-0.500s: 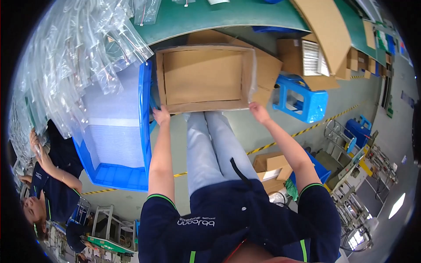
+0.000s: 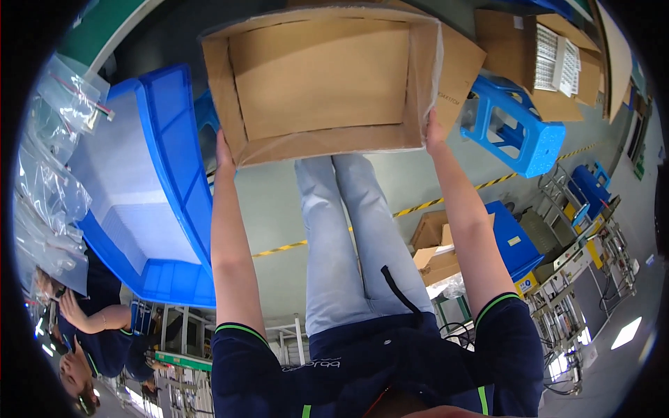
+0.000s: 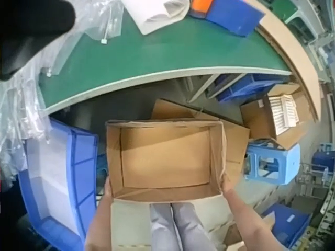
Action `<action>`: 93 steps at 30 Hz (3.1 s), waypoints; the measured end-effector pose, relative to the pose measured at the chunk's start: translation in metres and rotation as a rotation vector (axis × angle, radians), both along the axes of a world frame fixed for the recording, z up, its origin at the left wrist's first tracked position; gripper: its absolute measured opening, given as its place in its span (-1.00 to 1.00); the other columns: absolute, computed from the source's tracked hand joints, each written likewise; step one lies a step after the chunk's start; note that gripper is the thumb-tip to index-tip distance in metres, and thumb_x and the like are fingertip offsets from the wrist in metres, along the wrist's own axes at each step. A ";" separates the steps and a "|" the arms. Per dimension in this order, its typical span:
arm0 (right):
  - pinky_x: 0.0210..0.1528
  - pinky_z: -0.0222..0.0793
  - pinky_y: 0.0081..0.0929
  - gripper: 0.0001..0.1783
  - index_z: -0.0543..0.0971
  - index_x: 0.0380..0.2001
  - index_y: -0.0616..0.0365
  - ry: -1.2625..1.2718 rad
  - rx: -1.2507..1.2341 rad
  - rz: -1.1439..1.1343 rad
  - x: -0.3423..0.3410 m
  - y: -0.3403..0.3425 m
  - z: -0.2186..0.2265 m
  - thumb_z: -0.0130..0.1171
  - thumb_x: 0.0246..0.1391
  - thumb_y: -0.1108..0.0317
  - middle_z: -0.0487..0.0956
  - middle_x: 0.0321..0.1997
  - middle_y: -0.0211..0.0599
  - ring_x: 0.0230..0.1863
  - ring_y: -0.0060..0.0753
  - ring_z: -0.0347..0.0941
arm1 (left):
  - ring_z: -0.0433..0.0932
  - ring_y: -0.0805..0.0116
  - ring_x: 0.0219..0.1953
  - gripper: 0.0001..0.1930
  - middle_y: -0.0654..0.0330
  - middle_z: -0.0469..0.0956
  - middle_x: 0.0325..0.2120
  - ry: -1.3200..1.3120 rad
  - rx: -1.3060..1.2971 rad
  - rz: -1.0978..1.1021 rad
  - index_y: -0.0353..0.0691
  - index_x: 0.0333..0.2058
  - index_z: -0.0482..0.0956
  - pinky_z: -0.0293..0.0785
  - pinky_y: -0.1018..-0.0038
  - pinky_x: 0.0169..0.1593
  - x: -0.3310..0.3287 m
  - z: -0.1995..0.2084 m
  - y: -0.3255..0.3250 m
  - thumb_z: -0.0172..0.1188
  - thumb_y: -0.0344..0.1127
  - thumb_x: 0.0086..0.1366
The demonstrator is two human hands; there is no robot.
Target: The person packs items into cardboard boxes and seals them with a tape dispenser.
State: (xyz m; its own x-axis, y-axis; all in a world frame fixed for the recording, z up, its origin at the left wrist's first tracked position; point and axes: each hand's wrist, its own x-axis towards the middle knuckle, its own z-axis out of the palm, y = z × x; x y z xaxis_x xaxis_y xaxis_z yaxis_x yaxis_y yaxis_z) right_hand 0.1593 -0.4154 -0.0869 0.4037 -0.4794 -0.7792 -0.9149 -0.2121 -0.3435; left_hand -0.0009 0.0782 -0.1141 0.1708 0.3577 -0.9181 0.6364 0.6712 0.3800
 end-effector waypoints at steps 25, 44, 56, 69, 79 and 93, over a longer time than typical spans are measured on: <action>0.25 0.17 -0.22 0.01 0.03 0.33 0.06 0.249 -0.306 1.519 -0.002 0.139 0.093 0.12 -0.04 -0.27 0.05 0.38 0.00 0.37 -0.10 0.03 | 0.32 0.06 0.15 -0.14 -0.16 0.27 0.13 0.038 0.784 -0.328 -0.37 0.17 0.17 0.27 0.19 0.13 -0.050 0.080 -0.048 0.37 -0.05 0.01; 0.03 0.33 -0.21 -0.48 0.41 -0.04 0.12 0.216 0.216 0.545 0.065 0.057 0.011 -0.06 0.14 -0.06 0.28 0.19 -0.07 0.16 -0.20 0.27 | 0.30 0.11 0.13 -0.36 -0.01 0.31 0.11 -0.178 0.242 -0.262 -0.26 0.15 0.18 0.31 0.22 0.08 0.092 0.019 -0.099 0.14 -0.03 0.22; 0.18 0.20 -0.21 -0.51 0.50 -0.04 0.13 -0.006 -0.100 1.539 0.066 0.122 0.043 -0.08 0.13 0.01 0.50 0.00 0.00 0.06 0.09 0.38 | 0.40 0.01 0.03 -0.47 -0.08 0.45 -0.07 0.424 0.654 -1.015 -0.25 -0.25 0.56 0.38 0.29 0.01 0.107 0.028 -0.109 -0.18 0.12 0.32; 0.05 0.35 -0.40 -0.51 0.43 0.08 0.11 -0.287 -0.016 0.272 0.219 0.064 0.012 0.05 0.16 0.08 0.51 0.06 -0.21 0.06 -0.30 0.43 | 0.34 0.22 0.17 -0.53 0.08 0.42 0.06 0.347 1.388 -0.888 -0.23 0.07 0.37 -0.35 -0.14 0.32 0.149 0.055 -0.045 0.19 -0.34 0.16; 0.44 -0.26 -0.17 -0.45 0.44 0.09 -0.10 -0.232 -0.394 1.900 0.046 0.047 -0.017 -0.04 -0.01 0.55 0.41 0.19 -0.44 0.32 -0.33 0.16 | 0.56 0.16 -0.08 -0.74 0.12 0.59 -0.17 -0.185 1.394 -0.762 -0.19 -0.23 0.62 0.52 0.37 -0.07 0.103 0.065 -0.023 0.08 -0.62 0.14; 0.38 -0.22 0.06 -0.44 0.19 0.26 -0.09 -0.630 -0.244 1.473 0.095 0.105 0.038 -0.10 0.18 0.22 0.13 0.36 -0.17 0.38 -0.17 0.02 | 0.27 0.00 0.14 -0.59 0.07 0.39 0.00 -0.212 1.278 -1.091 0.02 -0.09 0.55 0.20 0.07 0.17 0.130 0.047 -0.117 0.23 -0.35 0.00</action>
State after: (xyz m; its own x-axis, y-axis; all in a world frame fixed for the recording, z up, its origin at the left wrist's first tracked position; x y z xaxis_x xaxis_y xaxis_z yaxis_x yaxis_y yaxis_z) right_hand 0.2542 -0.3104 -0.0486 0.8098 0.5110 -0.2883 0.3861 -0.8341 -0.3939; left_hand 0.1291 -0.0391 -0.0669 0.8942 0.4393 -0.0864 0.4318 -0.7952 0.4257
